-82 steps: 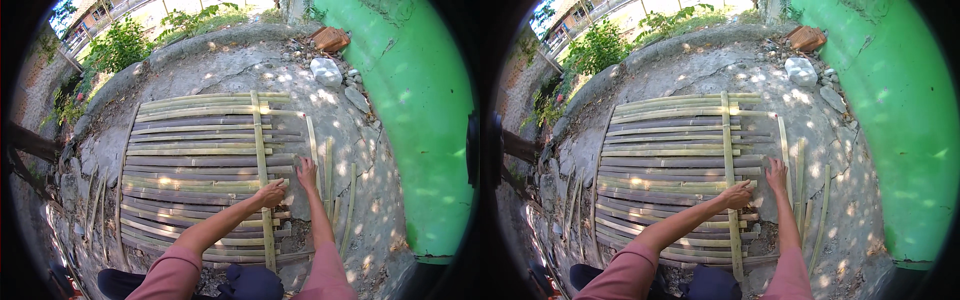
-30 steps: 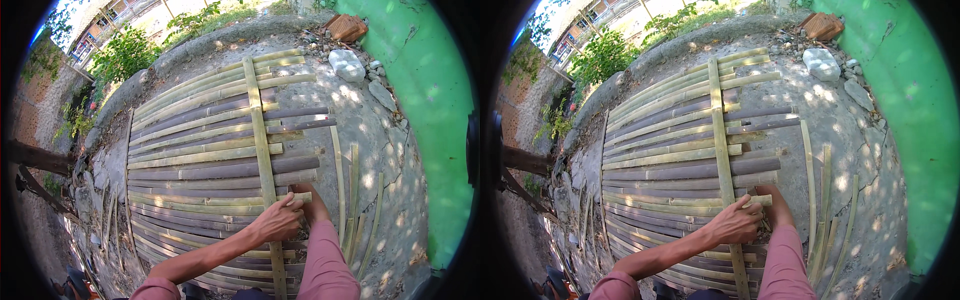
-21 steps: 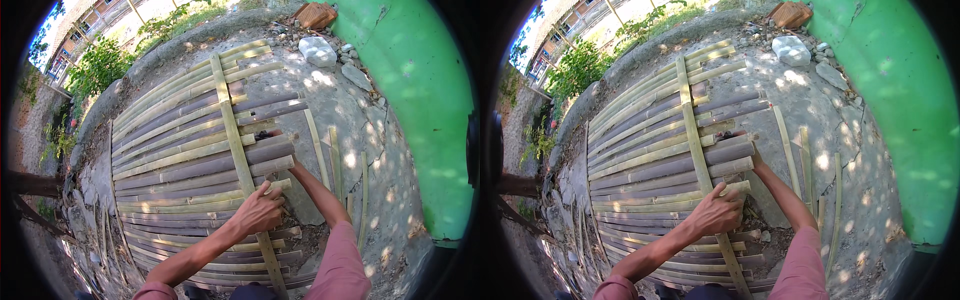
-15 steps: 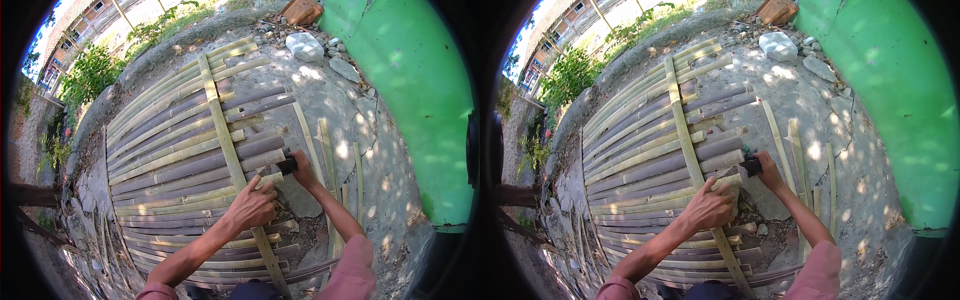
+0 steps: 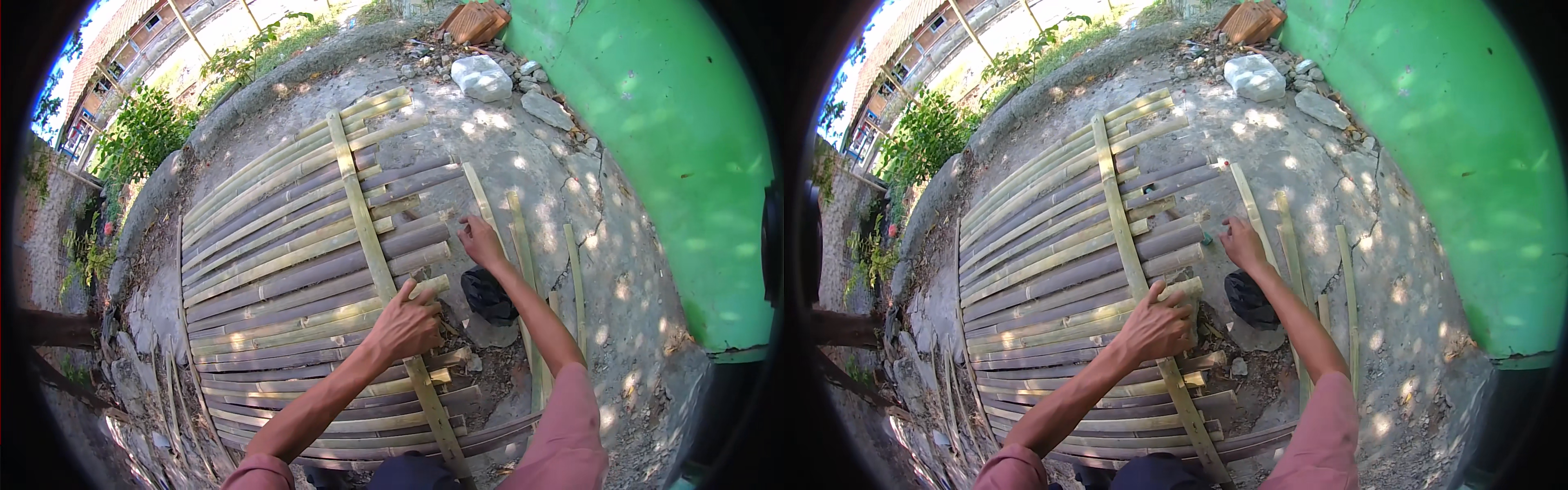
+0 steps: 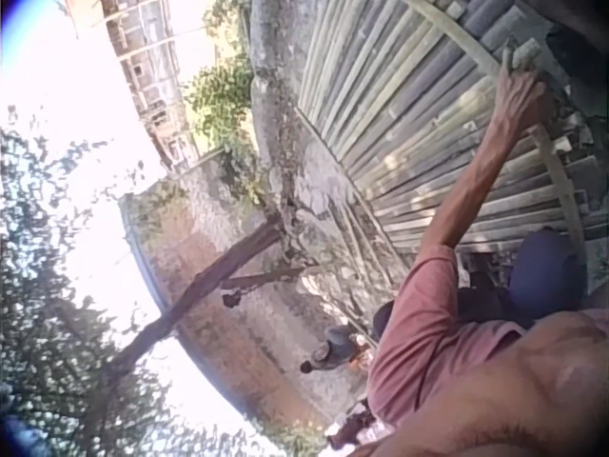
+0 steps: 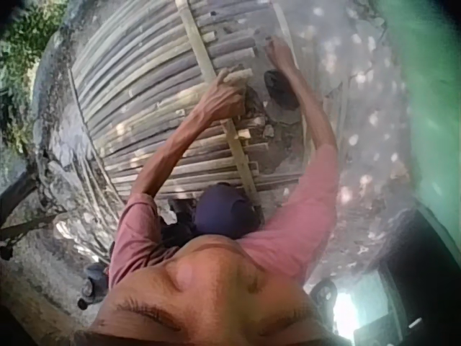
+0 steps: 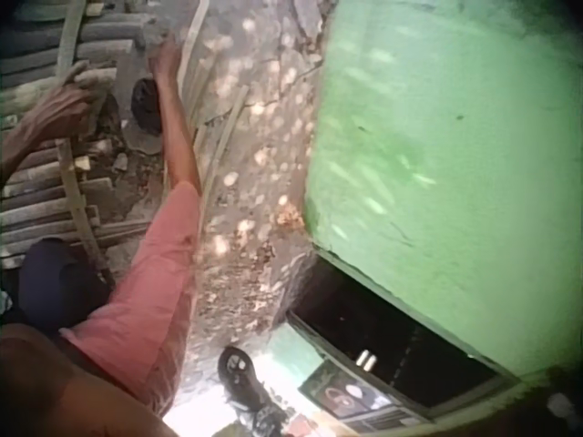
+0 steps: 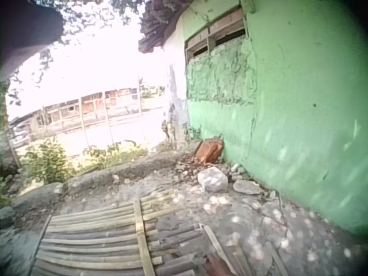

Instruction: The person arranges bamboo strips into a grid and secures them using small nails and a hammer.

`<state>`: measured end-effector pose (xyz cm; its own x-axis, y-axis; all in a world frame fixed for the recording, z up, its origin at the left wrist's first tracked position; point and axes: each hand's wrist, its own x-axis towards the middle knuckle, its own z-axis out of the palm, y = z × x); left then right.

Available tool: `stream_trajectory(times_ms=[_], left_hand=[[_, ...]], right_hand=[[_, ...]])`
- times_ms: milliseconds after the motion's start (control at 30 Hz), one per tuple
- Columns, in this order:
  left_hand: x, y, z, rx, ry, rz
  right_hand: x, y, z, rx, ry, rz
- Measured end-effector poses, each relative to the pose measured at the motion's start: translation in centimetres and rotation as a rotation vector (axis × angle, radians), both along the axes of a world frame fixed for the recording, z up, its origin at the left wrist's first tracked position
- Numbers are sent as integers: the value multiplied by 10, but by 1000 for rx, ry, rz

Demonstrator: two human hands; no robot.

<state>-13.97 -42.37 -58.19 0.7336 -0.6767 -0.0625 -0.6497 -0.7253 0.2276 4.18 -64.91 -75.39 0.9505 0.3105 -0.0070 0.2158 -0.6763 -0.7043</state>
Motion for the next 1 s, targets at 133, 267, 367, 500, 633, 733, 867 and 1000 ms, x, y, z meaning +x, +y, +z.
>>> stream_trajectory(times_ms=[133, 267, 367, 500, 633, 733, 867, 1000], left_hand=[[4, -12, 0, -13, 4, -1], [1, -9, -5, -20, -16, 6], [-3, -1, -10, 12, 2, 17], [1, -21, 1, -55, -51, -13], [-12, -6, -3, -29, -23, 4], [-18, -3, 1, -7, -46, -7], [-21, -16, 11, -3, -7, -34], [-32, -25, 11, 25, -37, -64]], right_hand=[[51, 58, -80, -220, -504, 172], [52, 104, -117, -365, -652, 90], [44, 121, -126, -431, -423, 115], [19, 47, -127, 386, -1, 88], [-87, 45, -78, -44, 142, -29], [-158, 23, -24, 72, 263, -118], [-234, -10, 6, 97, 156, -59], [-257, -17, 2, 405, 437, -92]])
